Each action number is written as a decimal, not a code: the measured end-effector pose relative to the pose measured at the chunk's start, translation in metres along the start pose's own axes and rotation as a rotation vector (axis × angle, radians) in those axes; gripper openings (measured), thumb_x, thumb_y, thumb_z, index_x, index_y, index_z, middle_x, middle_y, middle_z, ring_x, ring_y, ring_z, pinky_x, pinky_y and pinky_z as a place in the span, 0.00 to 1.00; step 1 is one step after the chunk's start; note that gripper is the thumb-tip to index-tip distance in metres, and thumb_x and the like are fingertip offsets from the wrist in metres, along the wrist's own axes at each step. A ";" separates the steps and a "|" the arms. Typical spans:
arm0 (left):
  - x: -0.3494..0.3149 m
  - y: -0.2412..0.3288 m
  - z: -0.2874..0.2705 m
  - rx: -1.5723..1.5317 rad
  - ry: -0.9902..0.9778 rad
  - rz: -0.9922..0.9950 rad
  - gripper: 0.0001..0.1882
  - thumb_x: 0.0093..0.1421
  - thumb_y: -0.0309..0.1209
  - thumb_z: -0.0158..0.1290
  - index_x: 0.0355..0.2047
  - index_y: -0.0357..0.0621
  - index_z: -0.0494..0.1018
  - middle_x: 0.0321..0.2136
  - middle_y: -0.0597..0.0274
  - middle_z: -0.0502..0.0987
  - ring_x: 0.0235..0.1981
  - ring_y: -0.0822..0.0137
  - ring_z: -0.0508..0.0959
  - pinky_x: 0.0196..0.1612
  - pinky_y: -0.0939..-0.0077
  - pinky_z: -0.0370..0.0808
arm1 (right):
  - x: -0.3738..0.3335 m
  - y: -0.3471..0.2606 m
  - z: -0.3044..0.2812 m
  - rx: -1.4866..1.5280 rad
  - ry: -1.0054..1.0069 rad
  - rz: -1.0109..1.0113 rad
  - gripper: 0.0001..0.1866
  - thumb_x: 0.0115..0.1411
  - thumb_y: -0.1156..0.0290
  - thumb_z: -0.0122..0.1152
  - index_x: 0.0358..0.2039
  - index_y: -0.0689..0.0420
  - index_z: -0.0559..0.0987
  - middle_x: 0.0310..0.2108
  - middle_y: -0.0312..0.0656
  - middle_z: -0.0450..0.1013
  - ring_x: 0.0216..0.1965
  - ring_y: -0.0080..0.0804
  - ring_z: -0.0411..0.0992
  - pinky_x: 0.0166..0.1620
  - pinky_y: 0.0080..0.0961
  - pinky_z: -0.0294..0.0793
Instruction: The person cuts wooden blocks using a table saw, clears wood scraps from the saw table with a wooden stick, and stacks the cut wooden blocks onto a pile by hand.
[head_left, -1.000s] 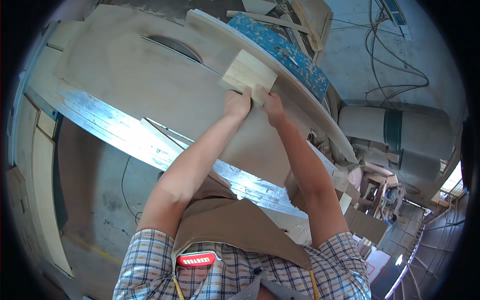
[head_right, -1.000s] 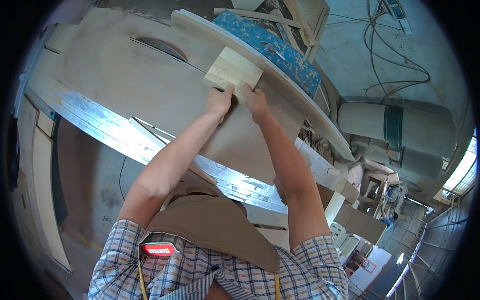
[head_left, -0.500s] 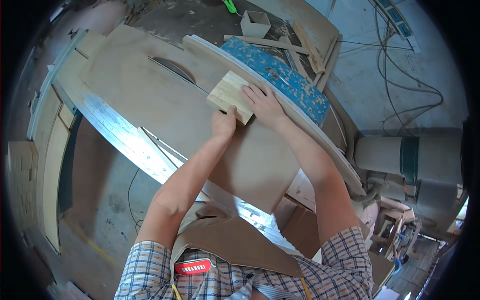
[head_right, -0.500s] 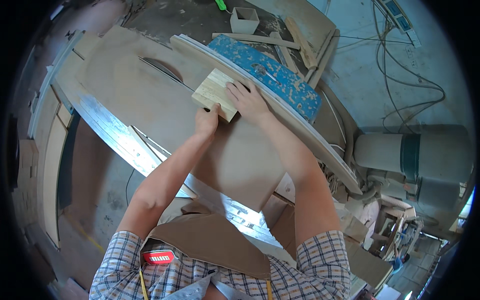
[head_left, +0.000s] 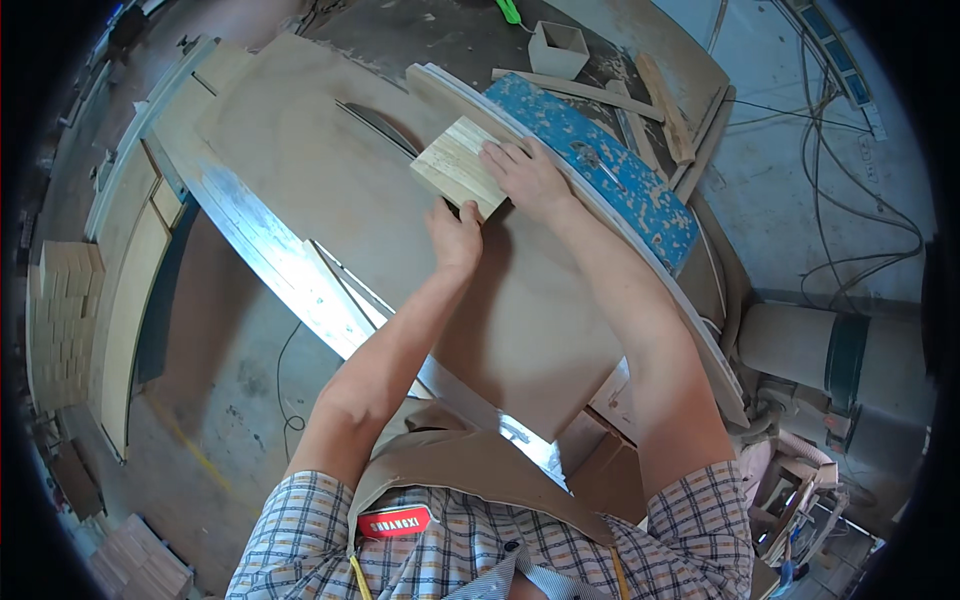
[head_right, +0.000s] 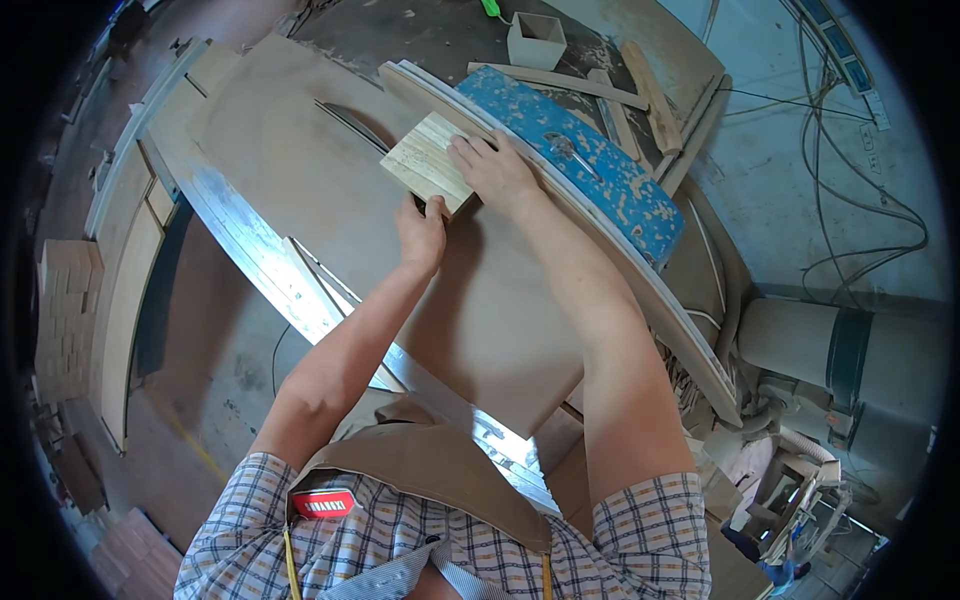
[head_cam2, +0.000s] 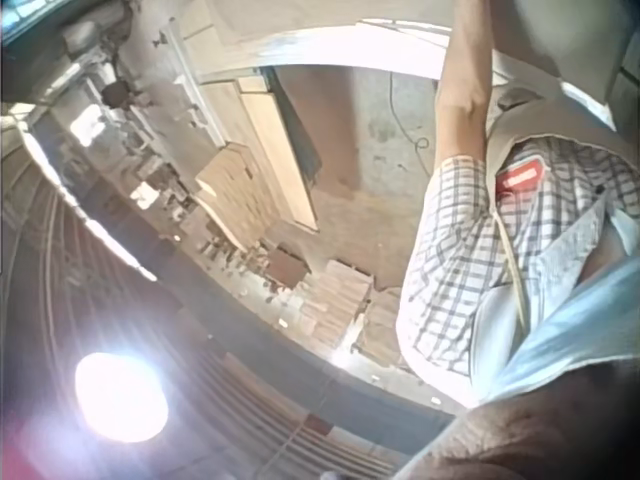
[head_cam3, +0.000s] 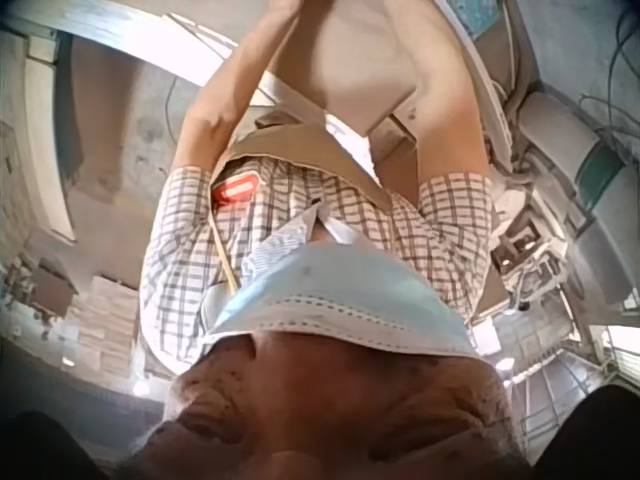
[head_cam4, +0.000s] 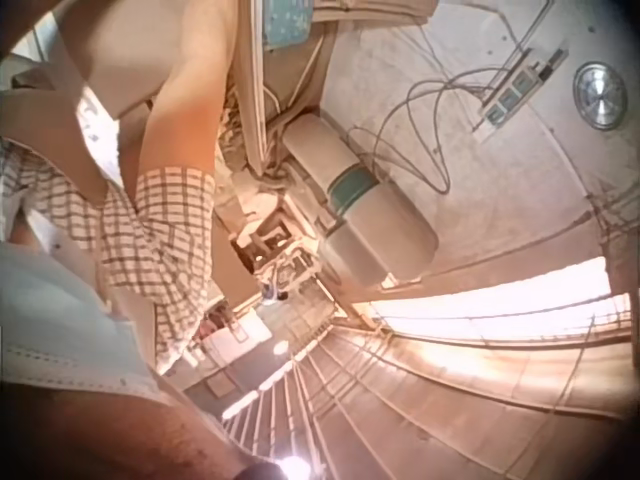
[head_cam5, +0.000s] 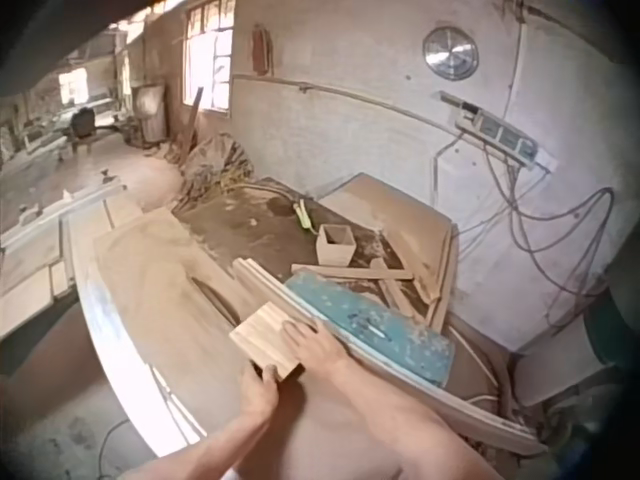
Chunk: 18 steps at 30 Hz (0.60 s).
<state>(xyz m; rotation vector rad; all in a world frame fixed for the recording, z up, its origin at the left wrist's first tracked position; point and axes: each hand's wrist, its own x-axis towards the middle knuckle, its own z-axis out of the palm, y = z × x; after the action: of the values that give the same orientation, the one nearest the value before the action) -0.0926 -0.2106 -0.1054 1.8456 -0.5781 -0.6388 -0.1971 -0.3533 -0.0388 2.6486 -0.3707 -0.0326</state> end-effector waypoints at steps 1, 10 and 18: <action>0.005 -0.003 -0.003 0.003 0.006 -0.002 0.22 0.65 0.37 0.57 0.51 0.29 0.70 0.48 0.31 0.70 0.52 0.33 0.70 0.60 0.49 0.66 | 0.007 0.000 -0.001 0.004 0.004 -0.005 0.30 0.68 0.66 0.52 0.70 0.53 0.66 0.70 0.35 0.64 0.67 0.30 0.62 0.69 0.50 0.58; 0.035 -0.001 -0.025 0.022 -0.054 -0.005 0.22 0.64 0.37 0.58 0.49 0.28 0.72 0.45 0.33 0.72 0.49 0.36 0.71 0.58 0.50 0.68 | 0.037 0.003 0.003 0.006 0.002 -0.021 0.30 0.67 0.67 0.53 0.70 0.52 0.67 0.70 0.33 0.64 0.65 0.28 0.64 0.68 0.49 0.60; 0.076 -0.017 -0.042 0.003 0.006 0.060 0.28 0.63 0.41 0.60 0.52 0.25 0.72 0.47 0.34 0.73 0.51 0.37 0.73 0.59 0.53 0.68 | 0.080 0.001 -0.001 -0.035 0.023 -0.037 0.30 0.66 0.67 0.56 0.69 0.51 0.68 0.70 0.33 0.65 0.63 0.28 0.65 0.67 0.48 0.61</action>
<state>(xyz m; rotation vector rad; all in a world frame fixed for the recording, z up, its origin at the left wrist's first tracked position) -0.0067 -0.2256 -0.1207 1.8251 -0.6281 -0.5932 -0.1206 -0.3751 -0.0343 2.6184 -0.3101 -0.0197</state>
